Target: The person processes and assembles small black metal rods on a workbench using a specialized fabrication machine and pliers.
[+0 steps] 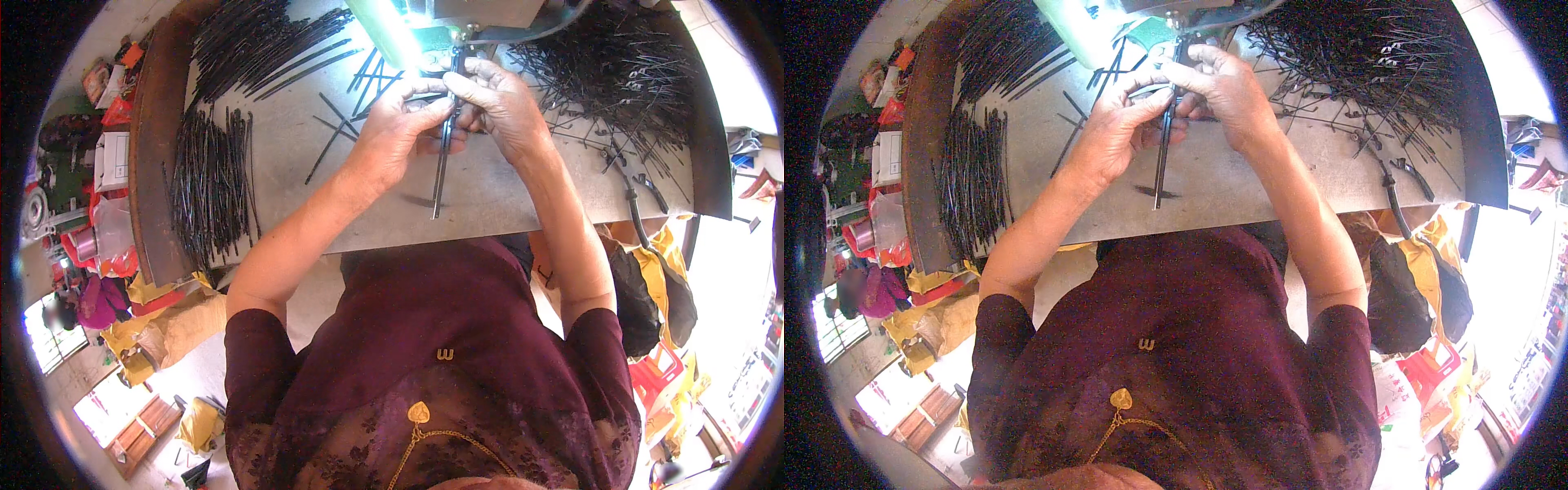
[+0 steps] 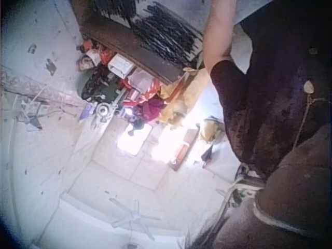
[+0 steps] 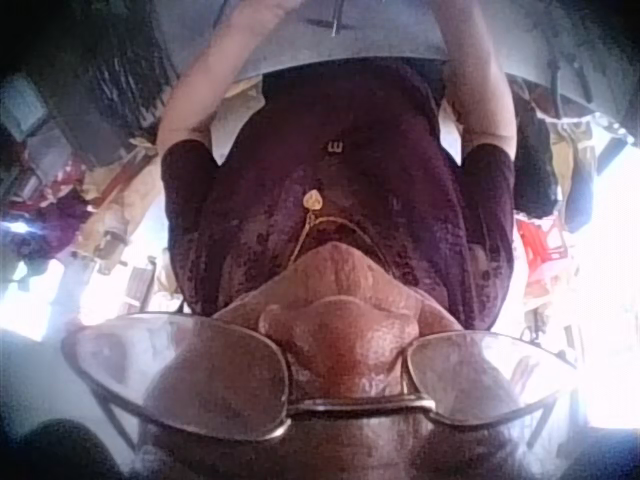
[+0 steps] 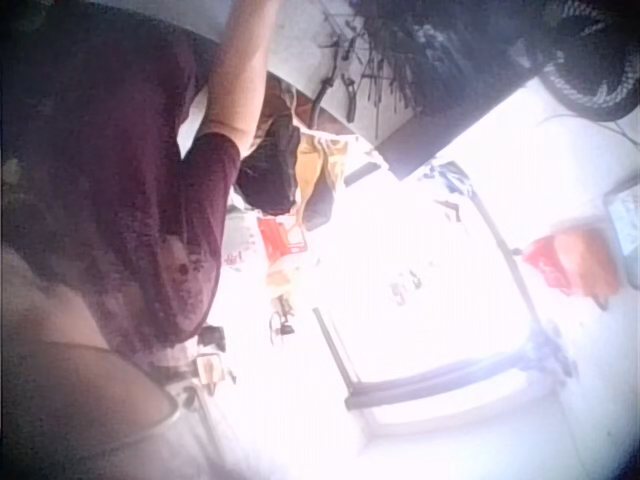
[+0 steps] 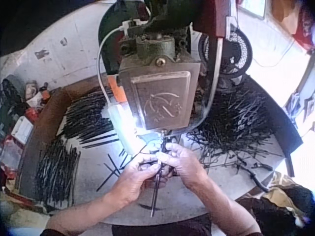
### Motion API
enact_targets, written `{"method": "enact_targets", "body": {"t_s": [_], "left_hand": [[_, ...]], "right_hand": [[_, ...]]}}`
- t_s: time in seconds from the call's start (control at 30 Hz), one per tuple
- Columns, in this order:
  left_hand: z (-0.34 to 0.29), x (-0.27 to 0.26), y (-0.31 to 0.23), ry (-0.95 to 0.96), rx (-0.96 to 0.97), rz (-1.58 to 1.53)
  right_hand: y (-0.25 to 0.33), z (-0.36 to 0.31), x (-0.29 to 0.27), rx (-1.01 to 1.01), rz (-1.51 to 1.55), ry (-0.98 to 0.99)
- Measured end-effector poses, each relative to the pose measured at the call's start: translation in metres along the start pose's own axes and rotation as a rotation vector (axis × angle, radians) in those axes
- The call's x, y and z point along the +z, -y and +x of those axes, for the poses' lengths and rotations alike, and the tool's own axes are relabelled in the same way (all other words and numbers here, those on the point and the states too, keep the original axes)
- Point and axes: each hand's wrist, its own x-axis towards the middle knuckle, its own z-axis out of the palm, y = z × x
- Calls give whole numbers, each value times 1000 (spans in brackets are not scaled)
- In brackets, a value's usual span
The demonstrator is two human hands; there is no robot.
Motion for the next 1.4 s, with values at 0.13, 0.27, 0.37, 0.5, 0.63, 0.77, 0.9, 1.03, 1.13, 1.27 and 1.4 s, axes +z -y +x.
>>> {"method": "enact_targets", "body": {"t_s": [0.13, 0.27, 0.37, 0.5, 0.63, 0.77, 0.9, 1.03, 1.13, 1.27, 1.4], "left_hand": [[-2, 0, -5, -3, -31, 2], [-5, -2, -5, 33, -10, 14], [-5, -10, -4, 40, -44, -10], [-3, -11, -1, 60, -58, -7], [-4, -1, -6, 42, -62, -8], [-4, -1, -4, 47, -60, -4], [-3, -3, -1, -2, -54, -27], [-9, 5, -4, -8, 19, 58], [-15, 4, -11, 15, 2, 160], [-24, 2, -8, 20, 63, 300], [-22, 0, 0, -11, 329, 772]], "right_hand": [[2, 0, 4, -28, 47, -10], [6, -2, 4, -70, -6, -18], [1, 3, -2, -76, -40, 12], [0, 5, -1, -77, -47, -21], [-3, 4, -3, -53, 7, -12], [-5, 4, -3, -21, 79, 6], [-5, 4, -1, -31, 101, 1], [-4, 1, 0, -52, 113, -7], [2, -8, 2, -91, 55, -11], [14, -24, 2, -58, -10, 40], [8, -22, -6, -40, -44, 34]]}}
